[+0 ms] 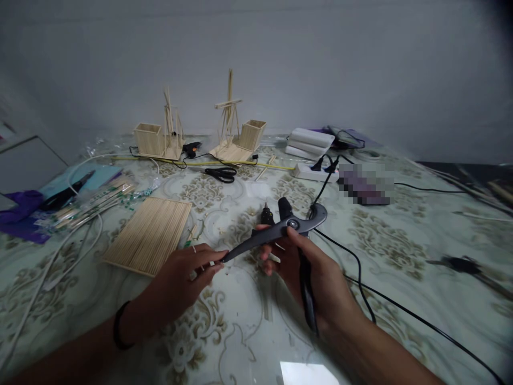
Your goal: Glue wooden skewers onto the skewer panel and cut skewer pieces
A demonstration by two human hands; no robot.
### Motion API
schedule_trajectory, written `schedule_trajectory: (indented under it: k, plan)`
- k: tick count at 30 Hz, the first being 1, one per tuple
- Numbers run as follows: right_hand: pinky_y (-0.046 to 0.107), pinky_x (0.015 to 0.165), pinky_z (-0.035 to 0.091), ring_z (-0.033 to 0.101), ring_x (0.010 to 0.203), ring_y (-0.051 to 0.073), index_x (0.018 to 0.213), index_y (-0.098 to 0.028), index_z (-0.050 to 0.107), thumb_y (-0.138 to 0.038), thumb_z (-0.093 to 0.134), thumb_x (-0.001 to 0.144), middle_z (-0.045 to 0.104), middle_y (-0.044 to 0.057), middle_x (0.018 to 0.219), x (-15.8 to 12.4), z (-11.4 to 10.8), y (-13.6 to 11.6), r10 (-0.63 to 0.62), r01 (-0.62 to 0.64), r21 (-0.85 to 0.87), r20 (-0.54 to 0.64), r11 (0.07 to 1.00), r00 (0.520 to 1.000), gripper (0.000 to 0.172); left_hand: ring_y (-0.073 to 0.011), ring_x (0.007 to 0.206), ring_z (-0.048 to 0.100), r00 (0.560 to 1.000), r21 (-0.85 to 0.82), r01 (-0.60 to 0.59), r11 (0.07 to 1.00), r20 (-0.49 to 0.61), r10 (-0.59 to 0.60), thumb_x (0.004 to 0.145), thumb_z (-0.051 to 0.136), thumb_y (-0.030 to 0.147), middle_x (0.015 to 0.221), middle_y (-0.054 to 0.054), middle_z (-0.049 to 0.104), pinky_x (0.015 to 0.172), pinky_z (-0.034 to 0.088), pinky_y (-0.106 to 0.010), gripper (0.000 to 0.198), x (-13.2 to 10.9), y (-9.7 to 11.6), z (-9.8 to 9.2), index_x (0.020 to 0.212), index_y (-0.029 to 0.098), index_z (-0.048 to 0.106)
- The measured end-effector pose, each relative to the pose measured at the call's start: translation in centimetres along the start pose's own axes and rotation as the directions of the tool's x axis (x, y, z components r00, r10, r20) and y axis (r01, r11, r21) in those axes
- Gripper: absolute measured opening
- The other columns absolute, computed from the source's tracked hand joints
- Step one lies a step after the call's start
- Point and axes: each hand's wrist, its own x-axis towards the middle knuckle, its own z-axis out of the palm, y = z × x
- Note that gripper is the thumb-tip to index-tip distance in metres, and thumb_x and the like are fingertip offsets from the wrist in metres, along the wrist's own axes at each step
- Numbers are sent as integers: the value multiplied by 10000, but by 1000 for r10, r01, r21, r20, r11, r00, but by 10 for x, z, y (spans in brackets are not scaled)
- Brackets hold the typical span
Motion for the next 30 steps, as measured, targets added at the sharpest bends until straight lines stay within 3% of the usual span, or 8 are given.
schedule_trajectory:
  k: [8, 13, 20, 23, 26, 30]
  plan:
    - [322, 612, 492, 564, 645, 196, 911, -161, 812, -554, 806, 808, 648, 40, 676, 2, -3, -3, 50, -49, -26, 33, 998, 998, 406, -156, 834, 765, 988, -65, -136, 989, 61, 140, 1012, 635, 191, 954, -37, 827, 791, 581, -248, 199, -3, -3, 0, 1069, 217, 823]
    - [329, 628, 486, 557, 634, 189, 876, -156, 804, -564, 782, 817, 673, 52, 723, 0, -1, 1, 52, -50, -61, 28, 997, 998, 412, -147, 818, 771, 963, -27, -230, 973, 138, 232, 1031, 663, 227, 938, -26, 834, 780, 572, -239, 163, -7, 1, 4, 1006, 226, 824]
    - [324, 802, 487, 605, 807, 216, 772, -181, 773, -584, 837, 782, 702, 44, 809, -9, 9, 17, 63, -63, -95, 0, 993, 998, 408, -173, 795, 767, 893, 109, -391, 914, 287, 348, 1038, 668, 300, 879, -8, 824, 731, 504, -284, 176, -16, 11, 13, 938, 227, 792]
    - [348, 828, 501, 638, 814, 229, 786, -176, 746, -599, 840, 781, 713, 54, 821, -12, 10, 20, 78, -73, -61, 92, 995, 993, 434, -178, 824, 771, 887, 139, -397, 907, 314, 340, 1028, 686, 309, 911, -4, 825, 748, 490, -302, 143, -18, 12, 14, 950, 232, 776]
    - [344, 740, 511, 641, 726, 214, 804, -182, 702, -570, 827, 807, 704, 46, 797, -14, 11, 19, 116, -116, -11, 174, 993, 978, 407, -186, 853, 771, 897, 138, -401, 906, 260, 358, 1006, 722, 402, 978, -13, 821, 781, 498, -311, 174, -20, 10, 16, 1036, 235, 760]
    - [289, 585, 427, 524, 569, 149, 726, -200, 605, -518, 817, 826, 605, -2, 649, -16, 11, 18, 97, -95, -21, 183, 995, 978, 395, -200, 898, 781, 906, 107, -388, 916, 227, 357, 971, 745, 507, 1053, -30, 821, 830, 518, -322, 332, -22, 8, 17, 1166, 238, 743]
